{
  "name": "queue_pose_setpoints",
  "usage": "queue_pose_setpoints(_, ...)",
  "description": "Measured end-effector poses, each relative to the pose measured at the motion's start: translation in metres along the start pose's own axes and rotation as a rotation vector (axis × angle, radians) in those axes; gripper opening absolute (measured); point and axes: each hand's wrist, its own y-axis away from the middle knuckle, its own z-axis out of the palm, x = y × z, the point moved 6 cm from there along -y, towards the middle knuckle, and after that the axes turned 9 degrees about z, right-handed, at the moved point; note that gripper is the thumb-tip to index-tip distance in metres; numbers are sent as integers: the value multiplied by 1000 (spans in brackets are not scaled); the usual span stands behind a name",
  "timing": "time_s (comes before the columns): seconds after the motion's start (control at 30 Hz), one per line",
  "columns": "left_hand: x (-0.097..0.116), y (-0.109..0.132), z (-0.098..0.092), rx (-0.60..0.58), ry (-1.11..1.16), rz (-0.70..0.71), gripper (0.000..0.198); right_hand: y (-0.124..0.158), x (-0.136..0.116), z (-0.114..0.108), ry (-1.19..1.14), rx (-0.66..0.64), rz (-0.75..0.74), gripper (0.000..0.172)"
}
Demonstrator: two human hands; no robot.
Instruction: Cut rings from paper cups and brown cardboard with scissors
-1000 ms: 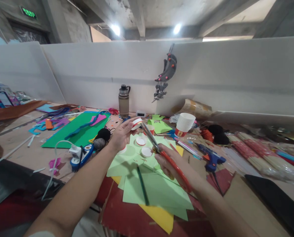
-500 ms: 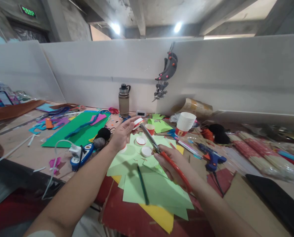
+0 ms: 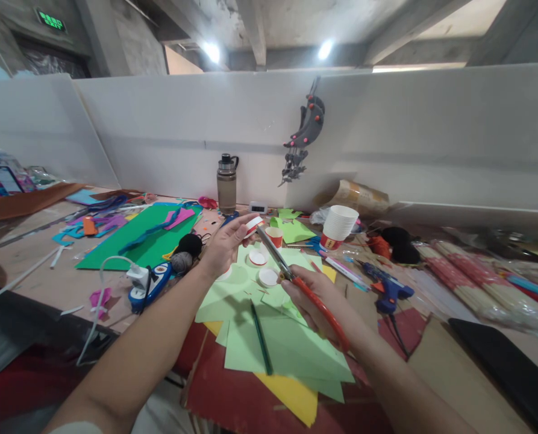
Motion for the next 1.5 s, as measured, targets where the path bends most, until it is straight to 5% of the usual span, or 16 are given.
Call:
queue_pose_setpoints(0.83,1,1,2,-3,13,-5,41,-3,3,0,21,17,0,24)
queue_pose_setpoints(1.07,-3,-1,-4,92,-81,47,33,-8,0,-8,164,-45,-130,25)
queue_pose_setpoints(1.3,3,-1,-21,244,-362,159,35,-16,16,-18,234,-123,46,32)
queue_pose_setpoints(1.37,1,-2,-26,332,-252,108,42,-21,20,-26,358,-72,28,33)
queue_pose_setpoints(1.5,-10,-2,-23,349,-66,-85,55,-31,31,-51,839,262,80,34)
